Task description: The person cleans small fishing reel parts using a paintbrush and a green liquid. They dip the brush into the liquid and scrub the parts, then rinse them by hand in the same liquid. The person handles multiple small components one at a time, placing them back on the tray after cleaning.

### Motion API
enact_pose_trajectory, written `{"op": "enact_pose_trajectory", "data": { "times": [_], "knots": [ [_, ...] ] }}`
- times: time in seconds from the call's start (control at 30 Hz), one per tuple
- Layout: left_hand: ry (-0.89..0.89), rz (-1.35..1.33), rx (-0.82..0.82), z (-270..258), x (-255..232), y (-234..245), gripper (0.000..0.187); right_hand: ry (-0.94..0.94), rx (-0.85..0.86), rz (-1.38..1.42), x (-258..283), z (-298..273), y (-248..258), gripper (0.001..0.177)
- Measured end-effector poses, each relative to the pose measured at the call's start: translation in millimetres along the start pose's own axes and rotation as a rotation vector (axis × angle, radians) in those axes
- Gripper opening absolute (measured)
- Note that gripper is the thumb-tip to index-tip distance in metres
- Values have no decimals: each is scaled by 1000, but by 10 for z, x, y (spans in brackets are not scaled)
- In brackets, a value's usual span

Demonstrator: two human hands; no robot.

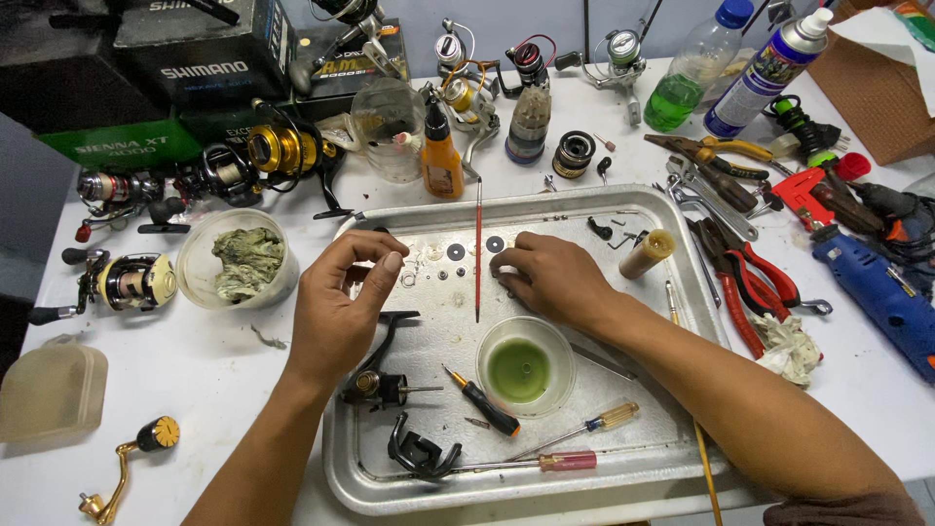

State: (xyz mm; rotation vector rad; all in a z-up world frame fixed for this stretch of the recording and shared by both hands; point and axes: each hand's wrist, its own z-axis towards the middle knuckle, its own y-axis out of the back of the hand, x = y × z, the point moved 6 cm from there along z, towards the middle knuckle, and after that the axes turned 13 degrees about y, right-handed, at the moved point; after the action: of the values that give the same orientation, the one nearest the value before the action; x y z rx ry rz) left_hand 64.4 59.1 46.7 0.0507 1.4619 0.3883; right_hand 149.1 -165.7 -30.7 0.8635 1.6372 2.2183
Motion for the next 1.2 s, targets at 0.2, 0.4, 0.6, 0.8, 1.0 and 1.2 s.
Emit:
{"op": "enact_pose_trajectory", "data": {
  "times": [0.2, 0.4, 0.6, 0.8, 1.0, 1.2],
  "knots": [
    [-10, -1, 12, 1, 25, -13, 16, 22, -27, -10, -57, 37, -125, 12],
    [-5, 18, 24, -9, -17, -19, 16, 14, -52, -3, -99, 7, -123, 11],
    [-5, 33, 13, -24, -47, 15, 17, 23, -83, -22, -77, -4, 0, 13],
    [-6, 36, 19, 16, -25, 76, 16, 92, -299, 30, -59, -76, 303, 19],
    [-15, 88, 101, -40, -65, -39, 15, 99, -611, 136, 133, -234, 798, 20],
    [-109, 224, 206, -117, -56, -212, 19, 110, -788, 223, 138, -386, 1092, 13]
  ]
}}
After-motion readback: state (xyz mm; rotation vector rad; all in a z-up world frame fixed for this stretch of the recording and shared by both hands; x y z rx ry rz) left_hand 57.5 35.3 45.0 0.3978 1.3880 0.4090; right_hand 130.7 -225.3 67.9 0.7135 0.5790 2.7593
